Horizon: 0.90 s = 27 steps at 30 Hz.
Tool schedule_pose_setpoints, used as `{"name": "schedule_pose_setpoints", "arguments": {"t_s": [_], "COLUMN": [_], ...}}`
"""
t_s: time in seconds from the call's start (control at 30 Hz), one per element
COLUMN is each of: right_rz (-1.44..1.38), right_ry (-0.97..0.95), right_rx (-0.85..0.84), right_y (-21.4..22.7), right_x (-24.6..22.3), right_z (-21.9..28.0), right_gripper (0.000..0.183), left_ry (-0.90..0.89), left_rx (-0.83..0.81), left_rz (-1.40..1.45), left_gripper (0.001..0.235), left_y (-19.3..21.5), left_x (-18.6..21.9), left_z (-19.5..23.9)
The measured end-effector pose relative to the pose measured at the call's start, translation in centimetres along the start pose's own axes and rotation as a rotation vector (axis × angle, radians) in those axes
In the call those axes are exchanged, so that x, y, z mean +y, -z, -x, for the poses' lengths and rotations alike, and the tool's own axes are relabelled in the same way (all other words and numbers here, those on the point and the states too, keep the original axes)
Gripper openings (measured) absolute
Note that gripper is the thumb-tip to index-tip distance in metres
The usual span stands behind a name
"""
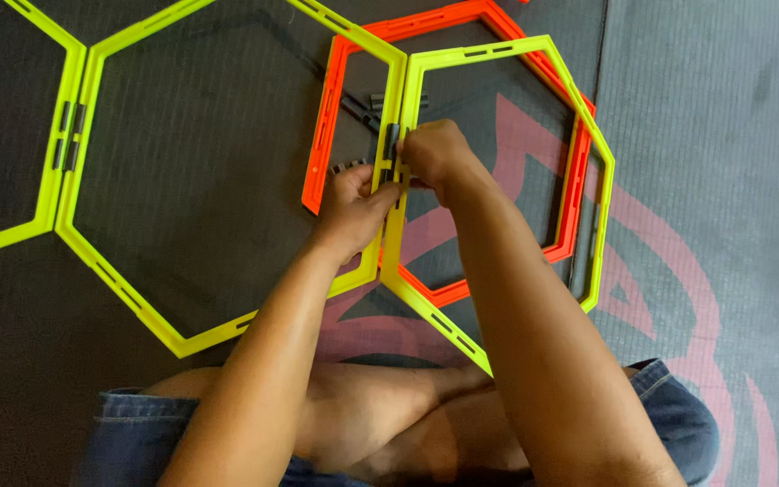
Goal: The person assembles hexagonal frames by inserting black plastic connectors into slots on the edges of neon yellow and orange frames. They connect multiple frames together to form a larger structure on the floor.
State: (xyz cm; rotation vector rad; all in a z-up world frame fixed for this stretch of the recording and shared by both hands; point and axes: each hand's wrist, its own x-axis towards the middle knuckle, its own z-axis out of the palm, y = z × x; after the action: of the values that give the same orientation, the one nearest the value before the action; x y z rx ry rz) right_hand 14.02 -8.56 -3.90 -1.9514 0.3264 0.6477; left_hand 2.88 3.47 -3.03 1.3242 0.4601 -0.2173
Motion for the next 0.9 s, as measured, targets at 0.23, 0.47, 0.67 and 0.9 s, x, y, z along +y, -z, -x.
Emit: {"name": "schedule_pose_setpoints", "arguments": {"t_s": [0.23,0.47,0.67,0.9], "right_rz": [0.197,0.148,0.174,0.14], "right_ry": [-0.178,-0.227,-0.209,-0.186], "right_rx": [0.134,0.157,0.137,0.092], "right_y": [-0.9,-1.0,-1.5,0.3], "right_x": [-5.5,-7.9,-7.1,-5.3], "right_z": [3.3,5.5,5.3,3.6], "right_gripper": [0.026,0.034,0.025,0.022], "left_ry": [-0.04,0.006,0.144,0.066], "left_rx": [0.087,-0.01,-0.062,-0.049], "left_rz": [0.007,-0.049,-0.22,-0.165], "left_gripper": [0.014,0.024,0.025,0.023], "left_y": [-0.5,-0.6,-1.1,-1.4], "left_x": [-0.2,2.0,6.8,5.0], "left_z": [-0.1,0.5,5.0,5.6]}}
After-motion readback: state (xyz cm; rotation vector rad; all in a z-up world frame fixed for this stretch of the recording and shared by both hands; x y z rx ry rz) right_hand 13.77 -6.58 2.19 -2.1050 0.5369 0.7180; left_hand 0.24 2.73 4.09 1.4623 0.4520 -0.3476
